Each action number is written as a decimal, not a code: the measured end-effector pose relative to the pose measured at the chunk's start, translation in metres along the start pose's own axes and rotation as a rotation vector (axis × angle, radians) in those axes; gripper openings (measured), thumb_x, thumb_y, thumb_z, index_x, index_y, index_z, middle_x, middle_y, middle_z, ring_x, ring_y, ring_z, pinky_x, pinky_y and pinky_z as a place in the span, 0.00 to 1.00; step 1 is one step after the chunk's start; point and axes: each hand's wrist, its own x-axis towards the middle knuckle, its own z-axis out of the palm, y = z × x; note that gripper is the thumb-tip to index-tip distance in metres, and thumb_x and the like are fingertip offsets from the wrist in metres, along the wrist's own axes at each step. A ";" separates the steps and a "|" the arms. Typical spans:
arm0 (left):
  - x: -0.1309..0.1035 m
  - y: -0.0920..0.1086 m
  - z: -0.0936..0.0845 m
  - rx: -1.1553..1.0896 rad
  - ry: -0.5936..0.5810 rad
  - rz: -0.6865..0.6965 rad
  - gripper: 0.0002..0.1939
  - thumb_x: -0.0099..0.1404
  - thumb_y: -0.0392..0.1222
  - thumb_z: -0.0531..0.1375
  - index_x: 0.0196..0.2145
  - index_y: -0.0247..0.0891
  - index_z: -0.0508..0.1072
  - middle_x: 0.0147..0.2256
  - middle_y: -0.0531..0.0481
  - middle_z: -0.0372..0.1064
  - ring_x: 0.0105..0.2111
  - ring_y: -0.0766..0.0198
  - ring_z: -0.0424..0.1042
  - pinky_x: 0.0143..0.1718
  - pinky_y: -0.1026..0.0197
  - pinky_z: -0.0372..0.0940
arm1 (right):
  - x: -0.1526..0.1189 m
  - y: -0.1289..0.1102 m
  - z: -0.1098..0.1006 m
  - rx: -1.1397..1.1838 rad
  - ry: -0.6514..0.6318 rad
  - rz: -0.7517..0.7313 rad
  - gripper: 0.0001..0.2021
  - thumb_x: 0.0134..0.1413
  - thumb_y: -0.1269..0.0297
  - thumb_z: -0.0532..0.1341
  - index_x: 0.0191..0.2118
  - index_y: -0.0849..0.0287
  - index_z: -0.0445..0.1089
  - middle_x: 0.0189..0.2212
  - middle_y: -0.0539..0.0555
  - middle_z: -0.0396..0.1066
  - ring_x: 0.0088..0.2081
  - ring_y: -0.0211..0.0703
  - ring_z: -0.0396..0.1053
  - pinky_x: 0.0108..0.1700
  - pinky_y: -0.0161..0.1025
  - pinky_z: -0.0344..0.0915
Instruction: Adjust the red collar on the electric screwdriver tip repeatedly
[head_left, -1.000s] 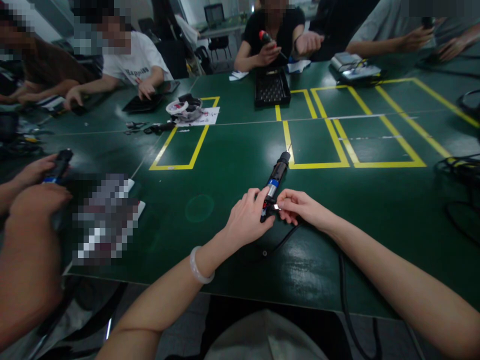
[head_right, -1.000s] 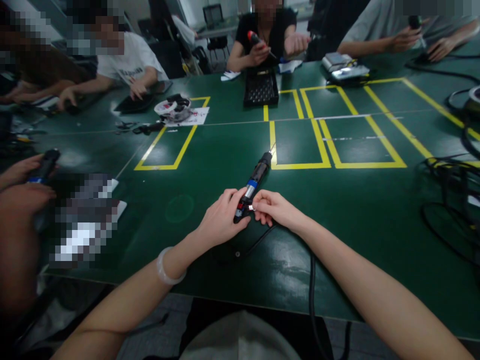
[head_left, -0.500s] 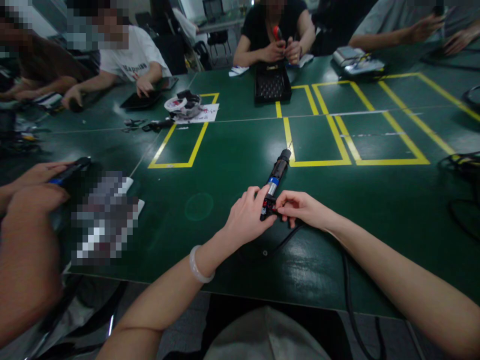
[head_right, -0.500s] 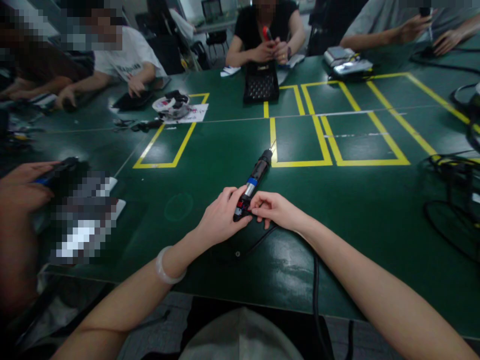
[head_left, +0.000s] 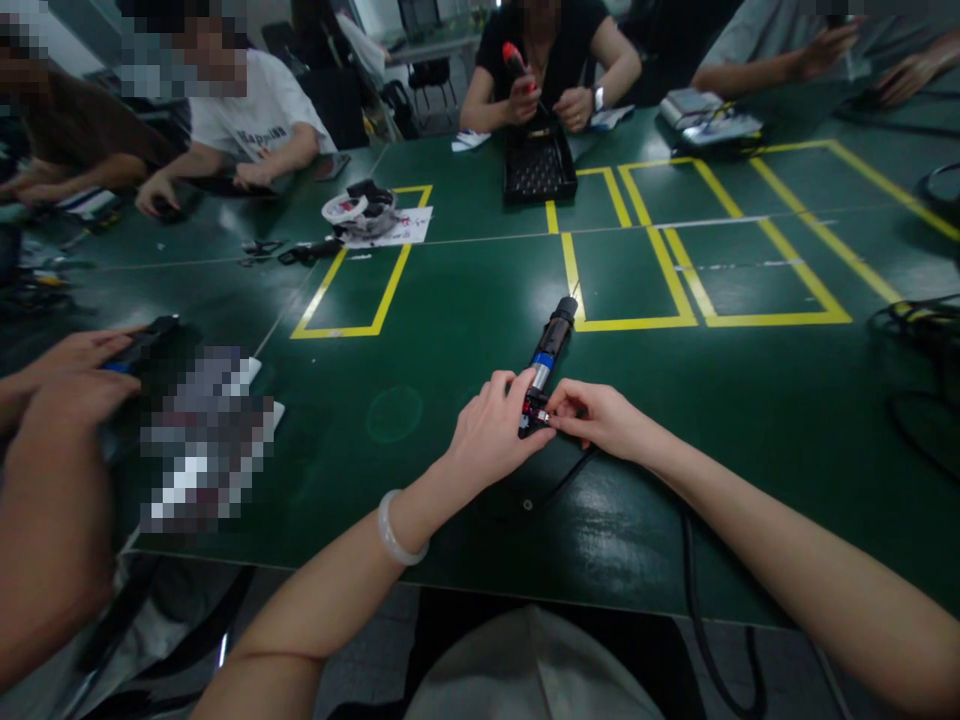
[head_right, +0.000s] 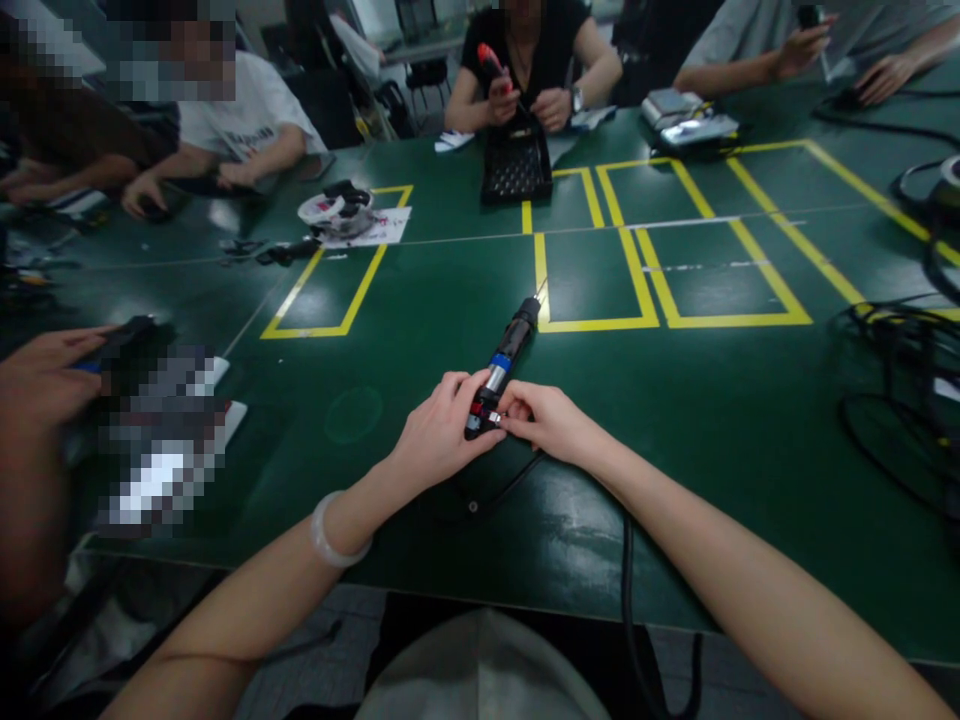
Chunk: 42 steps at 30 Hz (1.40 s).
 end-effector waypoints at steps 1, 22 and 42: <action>0.000 0.000 0.000 0.008 0.002 -0.004 0.36 0.64 0.58 0.61 0.64 0.45 0.54 0.54 0.44 0.61 0.50 0.53 0.70 0.45 0.54 0.70 | 0.000 0.000 0.000 0.025 -0.011 0.016 0.06 0.56 0.62 0.63 0.36 0.57 0.67 0.25 0.48 0.64 0.25 0.37 0.65 0.19 0.31 0.66; 0.001 -0.007 -0.009 0.196 -0.009 0.034 0.36 0.69 0.53 0.59 0.69 0.45 0.51 0.53 0.43 0.60 0.47 0.55 0.68 0.41 0.57 0.68 | 0.005 0.009 -0.032 0.097 0.275 0.031 0.09 0.58 0.60 0.60 0.38 0.60 0.67 0.23 0.48 0.67 0.20 0.33 0.62 0.18 0.30 0.57; 0.021 -0.184 -0.045 0.263 0.028 -0.468 0.36 0.69 0.58 0.50 0.70 0.45 0.51 0.58 0.33 0.56 0.56 0.38 0.65 0.52 0.42 0.66 | 0.006 0.011 -0.032 0.176 0.283 0.072 0.10 0.56 0.58 0.62 0.37 0.61 0.69 0.23 0.49 0.68 0.20 0.33 0.62 0.18 0.30 0.57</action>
